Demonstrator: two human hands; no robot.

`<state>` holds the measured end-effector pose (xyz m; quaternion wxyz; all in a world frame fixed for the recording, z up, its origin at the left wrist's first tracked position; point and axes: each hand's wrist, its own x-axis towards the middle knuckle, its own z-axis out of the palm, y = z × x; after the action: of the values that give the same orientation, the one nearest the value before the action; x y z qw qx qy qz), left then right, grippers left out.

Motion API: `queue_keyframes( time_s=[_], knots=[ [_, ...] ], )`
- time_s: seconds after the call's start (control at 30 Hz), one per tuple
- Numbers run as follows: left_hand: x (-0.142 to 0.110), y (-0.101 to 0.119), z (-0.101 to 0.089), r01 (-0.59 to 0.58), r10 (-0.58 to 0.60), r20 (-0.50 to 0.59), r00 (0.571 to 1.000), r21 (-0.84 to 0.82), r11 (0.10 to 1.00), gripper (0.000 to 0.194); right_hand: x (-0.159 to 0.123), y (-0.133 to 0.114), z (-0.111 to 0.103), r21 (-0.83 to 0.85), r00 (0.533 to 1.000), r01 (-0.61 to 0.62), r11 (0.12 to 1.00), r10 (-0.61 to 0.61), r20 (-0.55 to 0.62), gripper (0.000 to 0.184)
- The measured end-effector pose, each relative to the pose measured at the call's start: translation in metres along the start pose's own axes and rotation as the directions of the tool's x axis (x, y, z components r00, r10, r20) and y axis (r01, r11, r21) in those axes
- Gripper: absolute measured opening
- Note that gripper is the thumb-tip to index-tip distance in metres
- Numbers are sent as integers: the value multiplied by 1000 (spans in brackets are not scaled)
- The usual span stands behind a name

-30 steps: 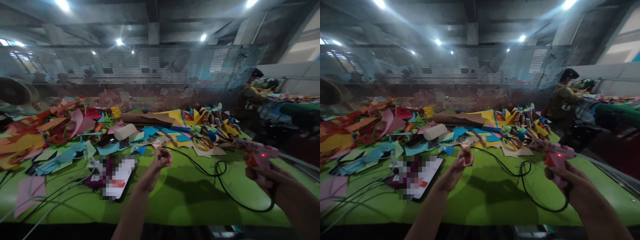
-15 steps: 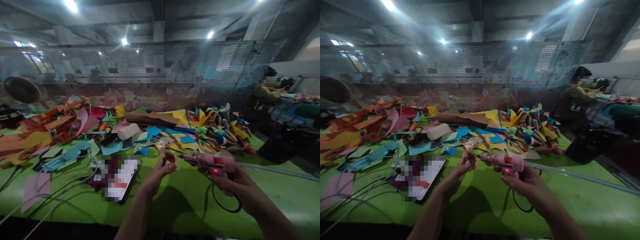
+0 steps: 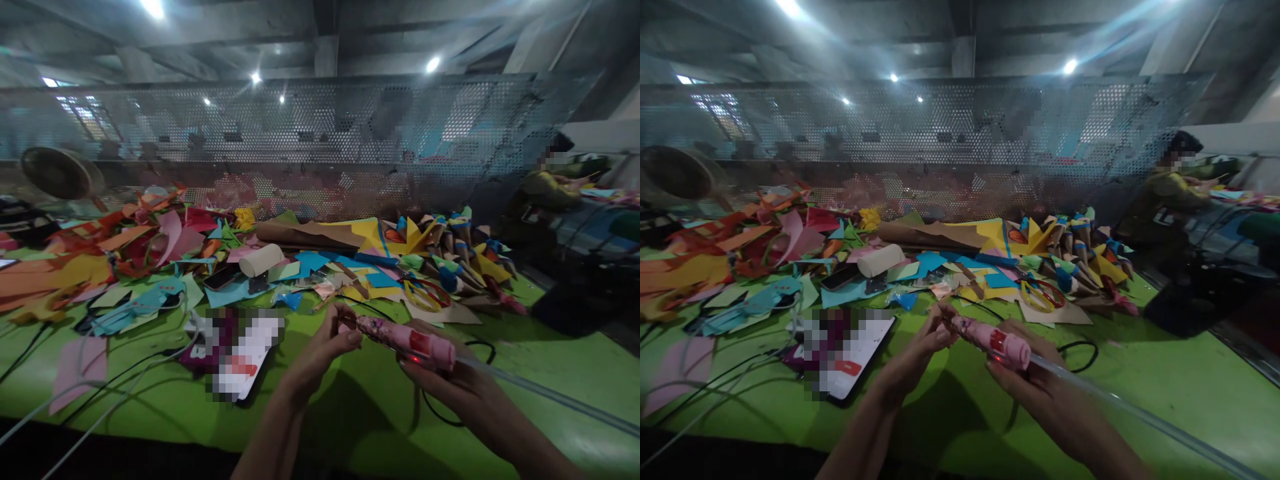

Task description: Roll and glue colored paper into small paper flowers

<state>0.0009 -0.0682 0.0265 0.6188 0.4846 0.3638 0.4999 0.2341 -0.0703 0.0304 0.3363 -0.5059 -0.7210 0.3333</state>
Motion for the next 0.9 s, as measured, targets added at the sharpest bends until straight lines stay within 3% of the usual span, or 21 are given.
queue_keyframes(
  time_s=[0.3, 0.57, 0.73, 0.9],
  knots=[
    [1, -2, 0, -2, 3, 11, 1000, -74, 997, 41, 3, 3, 1, -13, 993, 13, 1000, -12, 115, 48],
    [2, -2, -1, 7, -5, 27, 1000, -88, 996, 41, 4, 3, 4, -54, 996, -53, 997, 56, 70, 62],
    [2, -3, -1, 7, -3, 34, 999, -93, 996, 42, 7, -6, 4, -100, 996, 45, 994, -37, 80, 52],
    [2, -1, 0, 11, -8, 29, 1000, -106, 994, 45, 7, -3, 4, -167, 999, 37, 985, -32, 32, 53]
  ],
)
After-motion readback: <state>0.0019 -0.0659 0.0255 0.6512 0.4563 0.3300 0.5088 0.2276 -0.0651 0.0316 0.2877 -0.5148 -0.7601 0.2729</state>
